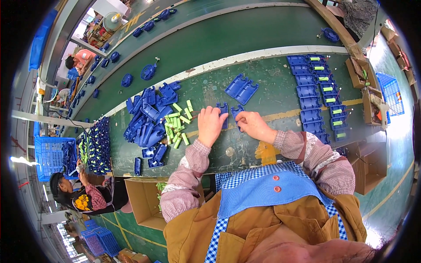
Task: Assembling toy components by using a hot glue gun to secure foam pieces into plastic housings.
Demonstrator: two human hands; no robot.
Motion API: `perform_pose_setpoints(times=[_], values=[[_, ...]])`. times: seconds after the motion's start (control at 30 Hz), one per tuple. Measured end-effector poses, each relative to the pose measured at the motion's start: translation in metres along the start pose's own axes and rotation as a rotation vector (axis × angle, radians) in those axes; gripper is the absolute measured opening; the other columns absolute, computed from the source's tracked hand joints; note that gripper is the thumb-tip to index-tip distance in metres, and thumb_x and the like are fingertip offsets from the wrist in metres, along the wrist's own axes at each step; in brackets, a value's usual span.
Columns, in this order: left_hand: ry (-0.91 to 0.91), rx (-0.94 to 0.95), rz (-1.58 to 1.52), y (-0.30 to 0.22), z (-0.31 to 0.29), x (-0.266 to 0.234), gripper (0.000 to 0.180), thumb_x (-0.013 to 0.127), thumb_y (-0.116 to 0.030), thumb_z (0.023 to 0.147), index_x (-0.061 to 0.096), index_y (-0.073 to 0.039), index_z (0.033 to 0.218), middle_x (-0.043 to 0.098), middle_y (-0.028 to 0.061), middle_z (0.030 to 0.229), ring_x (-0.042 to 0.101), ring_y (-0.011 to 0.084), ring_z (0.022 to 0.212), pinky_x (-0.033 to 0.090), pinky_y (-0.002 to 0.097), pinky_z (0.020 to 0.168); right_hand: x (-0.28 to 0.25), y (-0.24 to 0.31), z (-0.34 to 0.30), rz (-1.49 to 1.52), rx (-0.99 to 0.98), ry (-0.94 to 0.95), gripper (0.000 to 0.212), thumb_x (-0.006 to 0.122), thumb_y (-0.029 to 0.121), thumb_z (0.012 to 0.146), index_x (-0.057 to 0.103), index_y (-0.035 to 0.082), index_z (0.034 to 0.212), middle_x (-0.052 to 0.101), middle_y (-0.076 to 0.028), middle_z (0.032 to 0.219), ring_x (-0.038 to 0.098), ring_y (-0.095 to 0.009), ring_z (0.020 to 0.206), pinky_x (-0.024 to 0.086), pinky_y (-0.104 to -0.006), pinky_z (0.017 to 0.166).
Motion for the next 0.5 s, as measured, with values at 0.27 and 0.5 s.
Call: perform_pose_setpoints(times=[0.27,0.5], values=[[-0.095,-0.157,0.063,-0.044,-0.017,-0.002,0.049,0.077,-0.030,0.071,0.059,-0.002,0.106,0.050,0.0167,0.118,0.046,0.0363,0.107,0.042,0.0453,0.087,-0.006,-0.020,0.000,0.646,0.103,-0.071,0.019,0.046,-0.007,0.088,0.055,-0.005,0.104,0.064,-0.012,0.091,0.066,-0.017,0.078,0.056,-0.0293,0.068],[-0.162,-0.247,-0.026,-0.047,-0.020,0.008,0.046,0.079,-0.017,0.065,0.054,-0.002,0.100,0.047,0.0184,0.121,0.044,0.0374,0.111,0.037,0.0466,0.092,-0.057,0.004,0.012,0.205,-0.083,-0.195,0.024,0.052,-0.008,0.080,0.060,0.001,0.101,0.063,-0.008,0.098,0.063,-0.016,0.082,0.052,-0.0302,0.073]])
Point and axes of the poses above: each hand's wrist, its own z-axis towards the middle knuckle, its own x-axis out of the palm, y = z × x, the point moved 5 cm from there along z, towards the middle knuckle
